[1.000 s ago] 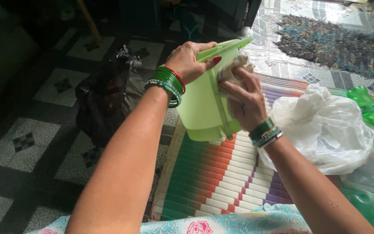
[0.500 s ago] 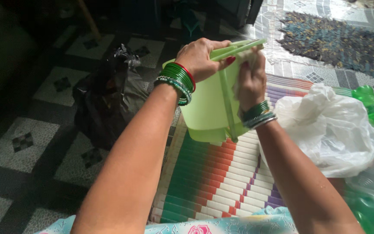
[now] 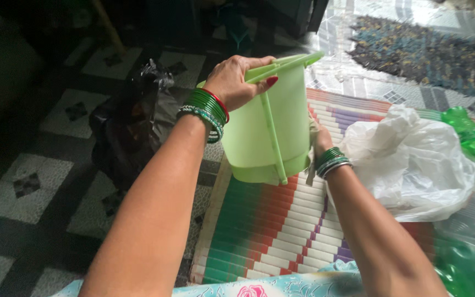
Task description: The person removes a trash bag from a green bucket and wipes the interior and exterior of the bucket with a cloth.
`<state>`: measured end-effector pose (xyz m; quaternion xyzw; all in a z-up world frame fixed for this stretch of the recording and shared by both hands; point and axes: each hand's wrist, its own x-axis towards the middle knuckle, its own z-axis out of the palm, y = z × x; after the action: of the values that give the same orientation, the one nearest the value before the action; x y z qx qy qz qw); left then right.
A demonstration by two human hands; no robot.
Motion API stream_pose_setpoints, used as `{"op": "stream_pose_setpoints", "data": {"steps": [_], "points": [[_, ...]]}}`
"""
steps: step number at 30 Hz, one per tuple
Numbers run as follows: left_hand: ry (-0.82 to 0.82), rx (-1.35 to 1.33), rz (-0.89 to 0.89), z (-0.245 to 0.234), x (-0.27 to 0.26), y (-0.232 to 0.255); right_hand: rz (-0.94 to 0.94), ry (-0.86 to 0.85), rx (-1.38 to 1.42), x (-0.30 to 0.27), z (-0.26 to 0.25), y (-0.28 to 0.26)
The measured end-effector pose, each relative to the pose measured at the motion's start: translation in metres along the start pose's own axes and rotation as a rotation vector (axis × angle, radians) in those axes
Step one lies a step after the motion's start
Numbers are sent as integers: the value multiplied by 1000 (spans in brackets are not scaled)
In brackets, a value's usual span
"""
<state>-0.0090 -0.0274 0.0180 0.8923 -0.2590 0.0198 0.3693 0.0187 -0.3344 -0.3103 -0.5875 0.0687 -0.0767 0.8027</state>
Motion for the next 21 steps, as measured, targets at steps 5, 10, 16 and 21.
{"op": "stream_pose_setpoints", "data": {"steps": [5, 10, 16, 21], "points": [[-16, 35, -10, 0, 5, 10, -645, 104, -312, -80, 122, -127], [5, 11, -9, 3, 9, 8, -926, 211, -710, -102, 190, -189], [47, -96, 199, 0, 7, -22, -195, 58, -182, -33, 116, -133], [22, -117, 65, -4, -5, -21, 170, 3, 144, 6, 37, -33]]}}
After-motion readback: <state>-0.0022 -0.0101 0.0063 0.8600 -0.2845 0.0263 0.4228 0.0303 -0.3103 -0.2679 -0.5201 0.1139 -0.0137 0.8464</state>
